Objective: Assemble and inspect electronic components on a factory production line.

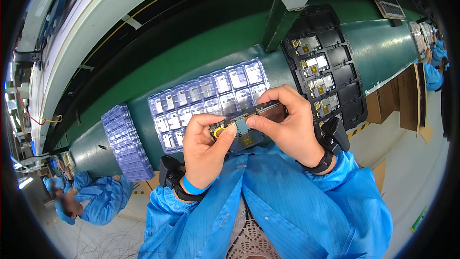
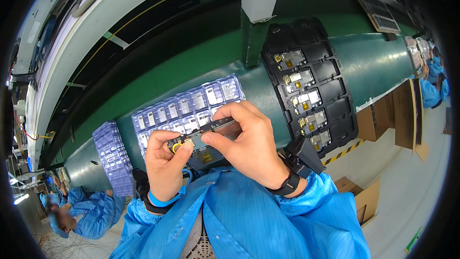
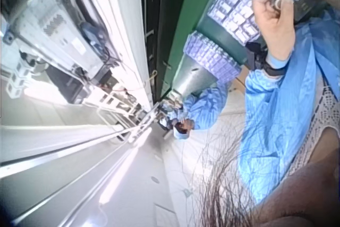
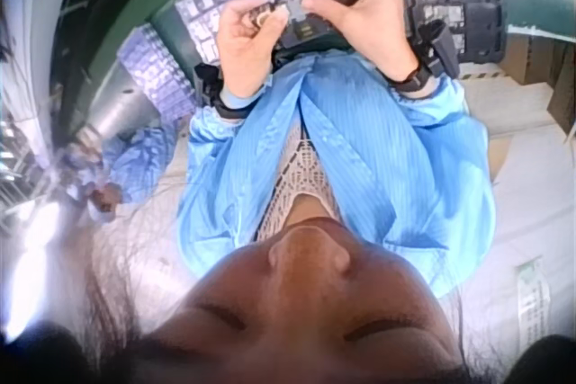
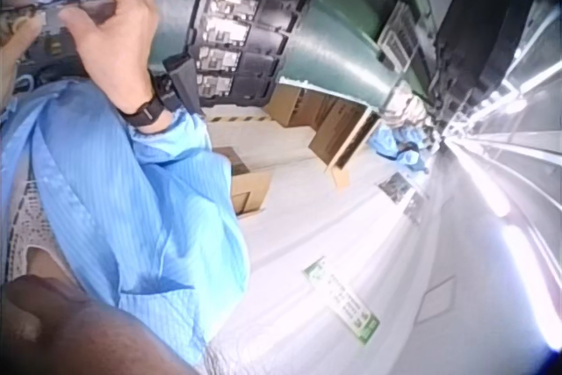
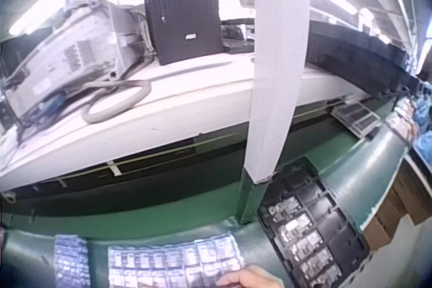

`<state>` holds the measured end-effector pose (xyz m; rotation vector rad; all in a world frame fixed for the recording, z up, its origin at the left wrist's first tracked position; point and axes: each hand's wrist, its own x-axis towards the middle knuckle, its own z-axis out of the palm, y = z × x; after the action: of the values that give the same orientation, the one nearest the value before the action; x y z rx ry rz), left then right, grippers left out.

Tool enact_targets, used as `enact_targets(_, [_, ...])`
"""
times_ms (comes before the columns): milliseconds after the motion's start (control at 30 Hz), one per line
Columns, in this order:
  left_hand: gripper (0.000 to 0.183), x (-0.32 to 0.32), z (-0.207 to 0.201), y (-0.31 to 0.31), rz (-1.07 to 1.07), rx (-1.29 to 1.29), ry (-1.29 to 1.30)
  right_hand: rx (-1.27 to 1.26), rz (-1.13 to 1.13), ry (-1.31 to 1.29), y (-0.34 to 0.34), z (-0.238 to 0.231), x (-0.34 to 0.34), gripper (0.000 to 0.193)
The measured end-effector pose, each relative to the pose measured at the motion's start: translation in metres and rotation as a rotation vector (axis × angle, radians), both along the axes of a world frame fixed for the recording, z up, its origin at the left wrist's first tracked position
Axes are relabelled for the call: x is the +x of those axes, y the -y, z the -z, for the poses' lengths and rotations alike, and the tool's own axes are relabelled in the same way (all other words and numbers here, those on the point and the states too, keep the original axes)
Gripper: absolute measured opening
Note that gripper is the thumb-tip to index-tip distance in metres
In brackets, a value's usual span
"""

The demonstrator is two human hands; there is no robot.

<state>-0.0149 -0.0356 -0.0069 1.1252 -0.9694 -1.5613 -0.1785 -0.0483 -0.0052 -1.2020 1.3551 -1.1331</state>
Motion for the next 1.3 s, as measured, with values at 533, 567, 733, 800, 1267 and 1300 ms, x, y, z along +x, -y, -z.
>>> enact_targets(533, [0.027, -0.023, 0.017, 0.013, 0.041, 0.071, 0.023, 0.124, -0.005, 0.020, 0.005, 0.022, -0.025, 0.026])
enact_targets(567, [0.027, -0.025, 0.020, 0.012, 0.052, 0.070, 0.025, 0.083, 0.022, -0.014, 0.003, 0.023, -0.024, 0.027])
enact_targets(733, [0.027, -0.036, 0.032, 0.018, 0.059, 0.090, 0.069, -0.095, 0.068, -0.136, 0.008, 0.037, -0.043, 0.043])
enact_targets(800, [0.027, -0.042, 0.035, 0.022, 0.039, 0.114, 0.035, 0.091, 0.024, 0.023, 0.008, 0.060, -0.063, 0.042])
enact_targets(1267, [0.028, 0.020, 0.050, 0.022, -0.118, 0.252, 0.139, 0.264, 0.747, -0.147, 0.170, 0.207, -0.243, 0.028])
enact_targets(1300, [0.026, 0.025, 0.048, 0.019, -0.174, 0.281, 0.136, 0.259, 0.732, -0.142, 0.181, 0.209, -0.242, 0.028])
